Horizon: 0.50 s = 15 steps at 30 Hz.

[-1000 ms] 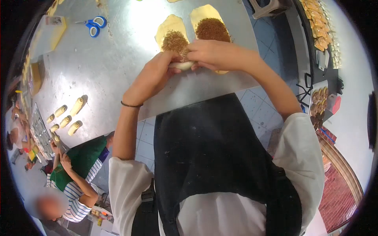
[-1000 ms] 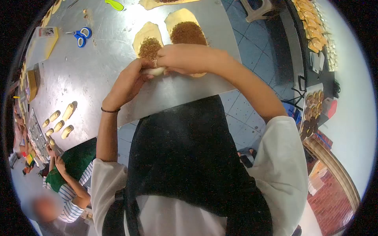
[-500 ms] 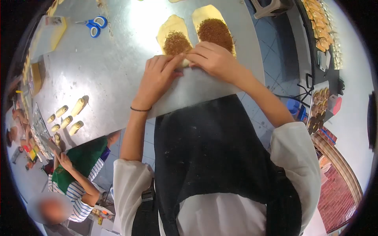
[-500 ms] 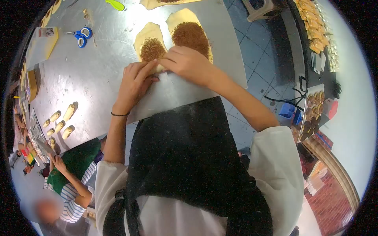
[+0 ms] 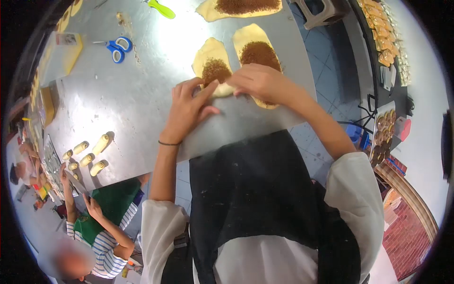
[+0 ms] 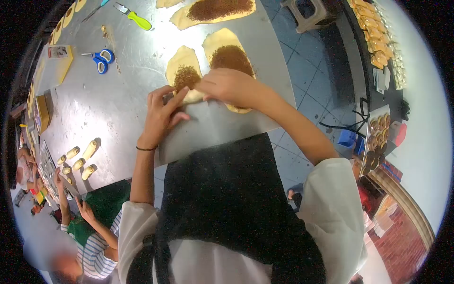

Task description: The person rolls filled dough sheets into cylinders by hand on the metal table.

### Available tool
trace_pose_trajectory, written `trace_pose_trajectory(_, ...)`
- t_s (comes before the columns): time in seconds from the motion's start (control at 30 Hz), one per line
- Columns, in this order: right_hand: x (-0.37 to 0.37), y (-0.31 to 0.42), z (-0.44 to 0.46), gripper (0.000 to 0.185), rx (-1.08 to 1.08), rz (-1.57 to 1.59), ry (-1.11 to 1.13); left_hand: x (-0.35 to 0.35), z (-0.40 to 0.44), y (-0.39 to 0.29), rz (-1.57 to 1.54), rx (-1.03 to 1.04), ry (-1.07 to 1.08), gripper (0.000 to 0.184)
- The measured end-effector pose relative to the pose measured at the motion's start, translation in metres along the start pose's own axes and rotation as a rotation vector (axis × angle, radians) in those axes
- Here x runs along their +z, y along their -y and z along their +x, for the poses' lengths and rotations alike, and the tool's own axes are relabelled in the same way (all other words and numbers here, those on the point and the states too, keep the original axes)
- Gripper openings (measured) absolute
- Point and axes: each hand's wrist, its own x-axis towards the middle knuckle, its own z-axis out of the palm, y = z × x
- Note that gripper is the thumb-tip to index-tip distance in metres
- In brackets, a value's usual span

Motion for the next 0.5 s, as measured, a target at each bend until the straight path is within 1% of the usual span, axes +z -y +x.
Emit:
trace_pose_trajectory(0.07, -0.002, -0.003, 0.002, 0.031, -0.072, 0.001, 0.011, -0.002, 0.0, -0.002, -0.03, -0.032, 0.046, 0.057)
trace_pose_trajectory(0.1, -0.002, -0.005, 0.003, 0.031, -0.077, -0.002, 0.011, -0.002, 0.001, 0.0, -0.027, -0.032, 0.04, 0.057)
trace_pose_trajectory(0.17, -0.001, -0.008, 0.005, 0.03, -0.118, -0.075, -0.088, 0.0, 0.002, 0.004, -0.028, -0.002, 0.055, 0.06)
trace_pose_trajectory(0.2, -0.002, -0.009, 0.006, 0.03, -0.128, -0.08, -0.091, 0.0, 0.001, 0.005, -0.021, 0.0, 0.046, 0.06)
trace_pose_trajectory(0.27, -0.008, -0.011, 0.007, 0.032, -0.13, -0.175, 0.033, 0.001, 0.004, 0.008, -0.126, -0.085, 0.079, 0.056)
trace_pose_trajectory(0.3, -0.007, -0.01, 0.007, 0.032, -0.137, -0.185, 0.028, 0.002, 0.002, 0.008, -0.12, -0.078, 0.071, 0.056)
trace_pose_trajectory(0.37, -0.007, -0.011, 0.008, 0.034, -0.134, -0.17, -0.024, 0.002, 0.0, 0.009, -0.225, -0.249, 0.038, 0.046)
trace_pose_trajectory(0.4, -0.009, -0.01, 0.01, 0.034, -0.143, -0.175, -0.028, 0.002, 0.002, 0.012, -0.219, -0.246, 0.03, 0.046)
trace_pose_trajectory(0.47, -0.012, -0.009, 0.013, 0.035, -0.059, -0.126, -0.05, 0.0, 0.005, 0.016, -0.15, 0.001, -0.016, 0.033)
trace_pose_trajectory(0.5, -0.014, -0.012, 0.013, 0.035, -0.06, -0.128, -0.049, 0.0, 0.005, 0.015, -0.15, 0.002, -0.018, 0.033)
